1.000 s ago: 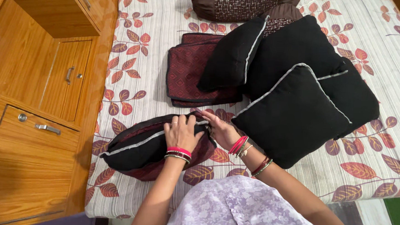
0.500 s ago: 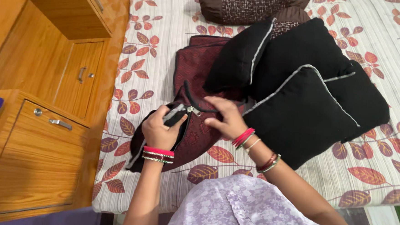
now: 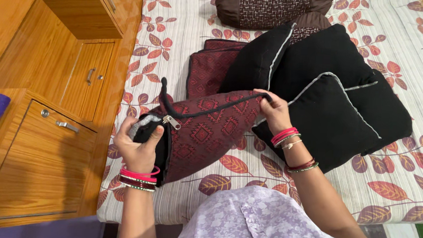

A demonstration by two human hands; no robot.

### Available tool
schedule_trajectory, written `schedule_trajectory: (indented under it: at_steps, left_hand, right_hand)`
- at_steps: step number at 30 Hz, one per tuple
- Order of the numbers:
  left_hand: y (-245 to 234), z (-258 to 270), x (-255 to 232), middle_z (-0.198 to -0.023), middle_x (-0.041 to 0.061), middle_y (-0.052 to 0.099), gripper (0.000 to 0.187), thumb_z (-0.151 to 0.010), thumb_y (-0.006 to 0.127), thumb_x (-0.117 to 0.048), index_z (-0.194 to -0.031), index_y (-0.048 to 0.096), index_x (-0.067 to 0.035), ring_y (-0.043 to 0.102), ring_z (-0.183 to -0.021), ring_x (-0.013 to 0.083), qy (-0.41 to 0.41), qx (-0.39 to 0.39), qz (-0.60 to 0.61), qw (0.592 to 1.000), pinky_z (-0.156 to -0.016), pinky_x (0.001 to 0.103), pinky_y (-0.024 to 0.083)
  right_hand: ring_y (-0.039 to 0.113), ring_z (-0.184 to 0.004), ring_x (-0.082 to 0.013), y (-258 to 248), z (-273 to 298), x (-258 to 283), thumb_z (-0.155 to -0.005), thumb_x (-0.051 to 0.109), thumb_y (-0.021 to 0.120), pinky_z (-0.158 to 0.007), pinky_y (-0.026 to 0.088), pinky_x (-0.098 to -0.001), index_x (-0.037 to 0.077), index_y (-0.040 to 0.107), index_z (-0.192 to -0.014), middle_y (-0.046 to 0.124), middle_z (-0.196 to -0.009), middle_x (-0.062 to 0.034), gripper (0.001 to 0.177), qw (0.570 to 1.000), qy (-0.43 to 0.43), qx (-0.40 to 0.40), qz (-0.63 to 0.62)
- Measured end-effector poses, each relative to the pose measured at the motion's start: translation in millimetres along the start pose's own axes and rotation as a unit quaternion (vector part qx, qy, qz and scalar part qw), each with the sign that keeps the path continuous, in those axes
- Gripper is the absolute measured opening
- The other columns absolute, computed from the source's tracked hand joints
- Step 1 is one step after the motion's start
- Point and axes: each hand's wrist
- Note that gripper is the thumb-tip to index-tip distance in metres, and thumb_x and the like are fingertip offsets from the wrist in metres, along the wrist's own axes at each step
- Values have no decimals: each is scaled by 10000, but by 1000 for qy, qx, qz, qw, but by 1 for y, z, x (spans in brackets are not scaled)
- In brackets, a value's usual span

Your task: The person inserts black pillow inserts into maroon patterned pillow covers on a bed. They open the zipper, place the insert inside, close the zipper, and smooth the cover. The person repeats this process for multiple pillows.

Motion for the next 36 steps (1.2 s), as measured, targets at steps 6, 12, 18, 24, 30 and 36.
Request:
schedule_trajectory:
  at_steps: [6,12,18,24,30,36]
  left_hand:
    - [-5,18,39,-1023,1,581,562,-809,936,-269,-1099,529,-12,567,-919,89,-22,-78,62,995,-861,259,505]
    - [-16,31,71,-1322,89,525,711,-839,947,-136,-1343,488,69,548,-1230,175,-20,-155,84,984,-1129,330,468]
    - [-29,24,62,-1208,58,606,617,-821,925,-86,-1290,541,27,597,-1096,147,-58,-155,163,973,-1036,315,508]
    - [-28,-19,93,-1056,21,699,369,-884,829,-112,-1179,638,0,650,-936,133,-126,-97,37,987,-885,292,528]
    - [-35,-13,188,-1054,122,673,429,-890,807,-260,-1164,605,1,625,-896,223,-138,-70,-239,959,-858,359,523]
    - [-57,76,263,-1142,178,697,462,-843,809,-342,-1154,665,-31,662,-1020,317,-282,29,-326,902,-918,432,518]
  right_hand:
    - [677,-714,-98,5,-16,18,-1064,139,627,-656,580,-258,-12,710,-942,724,-846,-32,212,989,-99,-68,81]
    - [657,-649,-68,-2,-27,37,-1033,149,659,-569,577,-238,4,713,-899,705,-786,4,205,973,-134,-156,109]
    - [552,-591,-50,-12,-24,45,-1025,180,727,-518,443,-210,7,750,-891,666,-720,32,220,947,-141,-216,190]
    - [603,-606,-89,-6,-66,-9,-981,197,730,-562,534,-279,-23,749,-990,677,-754,-18,221,944,21,-237,229]
    - [732,-872,-154,-7,-74,-112,-859,177,801,-765,594,-307,-4,692,-1226,765,-1021,-82,424,931,-10,-57,361]
    - [714,-955,-261,1,-15,-184,-869,274,756,-781,567,-402,15,692,-1290,757,-1167,-173,499,917,259,-15,303]
Point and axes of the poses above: each hand's wrist, its own z-axis away from the middle knuckle, its own y-axis out of the palm, x = y × z
